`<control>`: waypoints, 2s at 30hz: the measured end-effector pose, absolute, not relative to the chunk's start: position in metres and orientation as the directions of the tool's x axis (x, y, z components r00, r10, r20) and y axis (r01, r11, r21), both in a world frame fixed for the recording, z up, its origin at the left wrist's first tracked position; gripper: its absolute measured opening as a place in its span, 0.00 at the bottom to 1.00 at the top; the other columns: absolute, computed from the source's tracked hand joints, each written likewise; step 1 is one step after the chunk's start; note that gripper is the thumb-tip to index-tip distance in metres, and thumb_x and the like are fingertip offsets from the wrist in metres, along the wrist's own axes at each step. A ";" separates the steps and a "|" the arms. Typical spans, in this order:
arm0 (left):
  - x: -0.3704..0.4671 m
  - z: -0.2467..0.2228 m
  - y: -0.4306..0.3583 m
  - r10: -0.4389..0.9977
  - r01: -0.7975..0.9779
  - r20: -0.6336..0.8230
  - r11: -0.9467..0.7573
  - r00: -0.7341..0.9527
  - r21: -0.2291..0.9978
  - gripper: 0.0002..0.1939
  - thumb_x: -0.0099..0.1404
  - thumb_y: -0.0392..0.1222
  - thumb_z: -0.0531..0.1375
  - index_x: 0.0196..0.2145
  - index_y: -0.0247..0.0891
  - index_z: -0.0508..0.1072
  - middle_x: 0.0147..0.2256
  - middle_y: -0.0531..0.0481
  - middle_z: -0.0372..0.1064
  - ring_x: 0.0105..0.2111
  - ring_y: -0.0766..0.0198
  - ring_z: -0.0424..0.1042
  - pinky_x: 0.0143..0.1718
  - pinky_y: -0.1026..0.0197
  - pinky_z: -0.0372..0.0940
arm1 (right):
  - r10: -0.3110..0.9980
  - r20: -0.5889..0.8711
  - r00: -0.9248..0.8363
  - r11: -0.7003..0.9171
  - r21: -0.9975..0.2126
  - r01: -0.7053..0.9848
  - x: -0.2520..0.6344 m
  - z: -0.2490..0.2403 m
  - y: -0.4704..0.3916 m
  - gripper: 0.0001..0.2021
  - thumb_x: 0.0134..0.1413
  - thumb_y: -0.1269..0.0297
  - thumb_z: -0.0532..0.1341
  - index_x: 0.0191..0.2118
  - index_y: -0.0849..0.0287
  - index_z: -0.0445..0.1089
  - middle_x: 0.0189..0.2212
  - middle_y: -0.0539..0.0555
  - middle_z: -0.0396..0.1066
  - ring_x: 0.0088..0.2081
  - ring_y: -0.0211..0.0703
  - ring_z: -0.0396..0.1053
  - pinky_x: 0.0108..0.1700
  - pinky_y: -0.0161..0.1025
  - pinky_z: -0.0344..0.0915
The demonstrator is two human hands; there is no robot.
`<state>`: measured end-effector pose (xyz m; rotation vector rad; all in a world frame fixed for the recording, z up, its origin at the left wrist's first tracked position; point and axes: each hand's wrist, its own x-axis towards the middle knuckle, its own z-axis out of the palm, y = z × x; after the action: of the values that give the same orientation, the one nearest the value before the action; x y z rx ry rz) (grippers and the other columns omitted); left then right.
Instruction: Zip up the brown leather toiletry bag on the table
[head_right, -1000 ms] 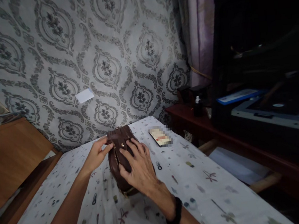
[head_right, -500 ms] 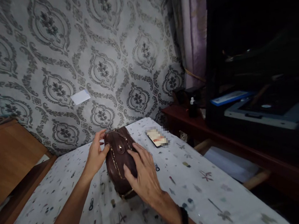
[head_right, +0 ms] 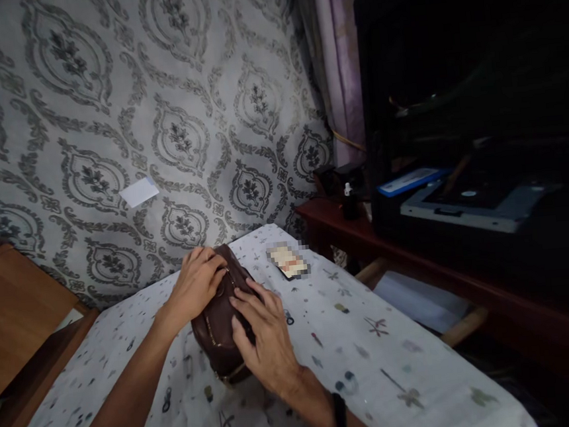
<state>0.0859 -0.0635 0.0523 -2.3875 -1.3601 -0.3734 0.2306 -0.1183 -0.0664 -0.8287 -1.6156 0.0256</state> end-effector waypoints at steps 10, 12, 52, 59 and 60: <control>0.089 0.051 -0.063 0.774 0.858 0.372 -0.447 0.512 -0.251 0.09 0.73 0.35 0.51 0.38 0.38 0.69 0.39 0.44 0.71 0.44 0.51 0.65 0.48 0.48 0.60 | 0.488 0.872 -0.034 0.745 -0.396 0.537 0.228 -0.070 -0.119 0.15 0.63 0.60 0.62 0.53 0.57 0.71 0.56 0.62 0.74 0.62 0.62 0.65 0.57 0.63 0.68; 0.090 0.050 -0.063 0.767 0.855 0.377 -0.454 0.519 -0.252 0.09 0.73 0.34 0.50 0.38 0.38 0.70 0.39 0.43 0.71 0.44 0.51 0.65 0.48 0.48 0.60 | 0.488 0.872 -0.041 0.744 -0.392 0.541 0.227 -0.071 -0.118 0.15 0.63 0.60 0.62 0.53 0.57 0.71 0.56 0.61 0.74 0.62 0.62 0.64 0.57 0.63 0.67; 0.092 0.045 -0.072 0.761 0.829 0.430 -0.557 0.487 0.048 0.08 0.72 0.36 0.55 0.32 0.40 0.69 0.36 0.48 0.72 0.43 0.54 0.67 0.48 0.51 0.59 | 0.819 0.553 0.154 0.525 -0.830 0.187 0.220 -0.097 -0.096 0.29 0.62 0.50 0.61 0.64 0.55 0.57 0.60 0.62 0.67 0.61 0.54 0.67 0.62 0.55 0.65; 0.098 0.042 -0.069 0.790 0.876 0.447 -0.482 0.420 0.030 0.08 0.71 0.36 0.54 0.33 0.39 0.69 0.39 0.46 0.73 0.44 0.52 0.68 0.49 0.49 0.59 | 0.842 0.525 0.128 0.515 -0.851 0.103 0.223 -0.095 -0.093 0.30 0.60 0.51 0.63 0.63 0.55 0.57 0.60 0.61 0.67 0.61 0.54 0.67 0.62 0.54 0.65; 0.098 0.043 -0.069 0.794 0.877 0.441 -0.480 0.419 0.029 0.08 0.71 0.36 0.54 0.33 0.39 0.69 0.38 0.46 0.73 0.44 0.51 0.67 0.49 0.49 0.59 | 0.850 0.513 0.123 0.506 -0.859 0.084 0.223 -0.094 -0.092 0.31 0.59 0.51 0.64 0.63 0.55 0.58 0.60 0.61 0.67 0.61 0.54 0.67 0.63 0.54 0.64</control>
<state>0.0983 -0.0692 0.0428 -2.4667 -1.4737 -0.5958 0.2231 -0.0922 -0.0944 -0.9036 -1.3475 0.6878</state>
